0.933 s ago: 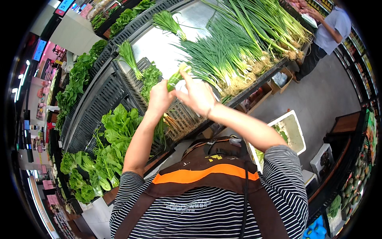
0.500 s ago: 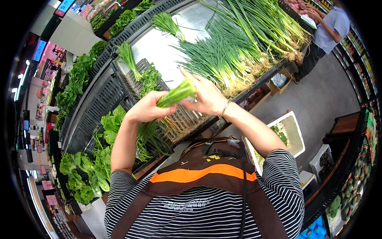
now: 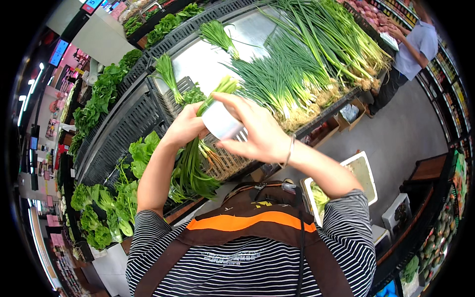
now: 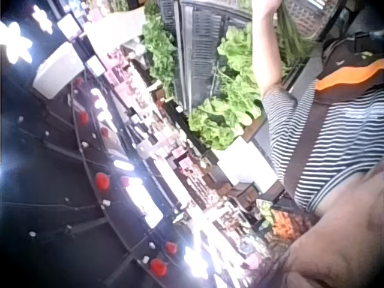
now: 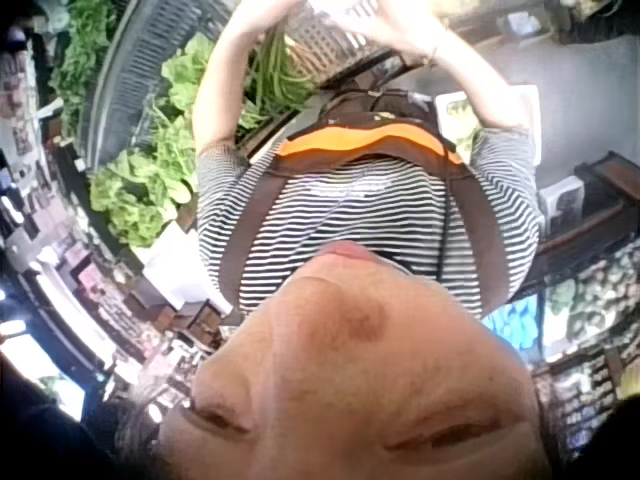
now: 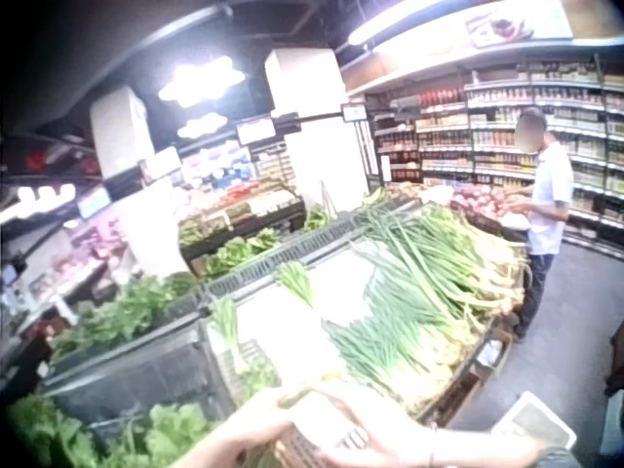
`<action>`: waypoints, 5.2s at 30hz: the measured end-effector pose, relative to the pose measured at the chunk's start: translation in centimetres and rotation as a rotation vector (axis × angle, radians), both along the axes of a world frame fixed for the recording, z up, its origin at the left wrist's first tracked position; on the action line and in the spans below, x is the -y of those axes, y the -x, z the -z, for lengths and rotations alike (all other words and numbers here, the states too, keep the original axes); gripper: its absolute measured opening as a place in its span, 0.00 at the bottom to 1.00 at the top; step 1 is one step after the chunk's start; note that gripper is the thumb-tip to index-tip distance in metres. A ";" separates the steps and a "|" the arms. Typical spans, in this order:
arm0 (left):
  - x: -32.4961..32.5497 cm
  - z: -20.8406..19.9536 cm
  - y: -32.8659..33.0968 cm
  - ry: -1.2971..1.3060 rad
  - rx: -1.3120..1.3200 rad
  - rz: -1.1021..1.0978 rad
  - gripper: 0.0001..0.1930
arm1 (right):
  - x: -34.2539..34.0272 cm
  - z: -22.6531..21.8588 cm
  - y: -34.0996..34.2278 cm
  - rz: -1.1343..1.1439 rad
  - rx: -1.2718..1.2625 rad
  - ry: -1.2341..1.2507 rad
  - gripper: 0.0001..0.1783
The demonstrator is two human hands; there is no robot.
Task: The person gathers a bunch of green onions from a display, wraps a piece of white tape around the stems to secure them into a bundle, and then places the bundled onions onto a metal rack.
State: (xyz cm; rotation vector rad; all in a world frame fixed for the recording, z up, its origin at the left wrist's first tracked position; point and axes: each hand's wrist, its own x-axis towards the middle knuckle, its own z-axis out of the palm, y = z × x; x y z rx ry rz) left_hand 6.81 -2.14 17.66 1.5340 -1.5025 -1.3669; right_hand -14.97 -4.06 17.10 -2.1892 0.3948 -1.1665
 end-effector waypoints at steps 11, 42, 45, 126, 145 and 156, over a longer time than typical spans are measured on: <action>-2.4 -2.6 -3.0 -0.303 -0.595 0.418 0.21 | 1.9 0.2 0.2 -0.280 -0.105 -0.203 0.56; 1.7 -3.7 -5.3 0.050 -0.960 0.436 0.26 | -0.1 -9.5 -4.1 -0.276 -0.261 -0.010 0.57; 2.0 -3.3 -4.5 0.097 -0.928 0.379 0.24 | 1.3 -9.7 -3.4 -0.217 -0.397 0.203 0.58; 4.6 18.6 -0.4 -0.097 -1.360 -0.634 0.26 | 1.2 14.9 -6.5 0.491 -0.077 -0.637 0.09; 0.7 13.9 0.7 -0.122 -1.629 -0.372 0.23 | -4.6 17.7 -1.2 0.612 -0.164 -0.775 0.03; 2.3 15.4 0.3 -0.104 -1.173 -0.411 0.22 | -5.9 15.1 7.9 -0.376 1.473 -1.472 0.10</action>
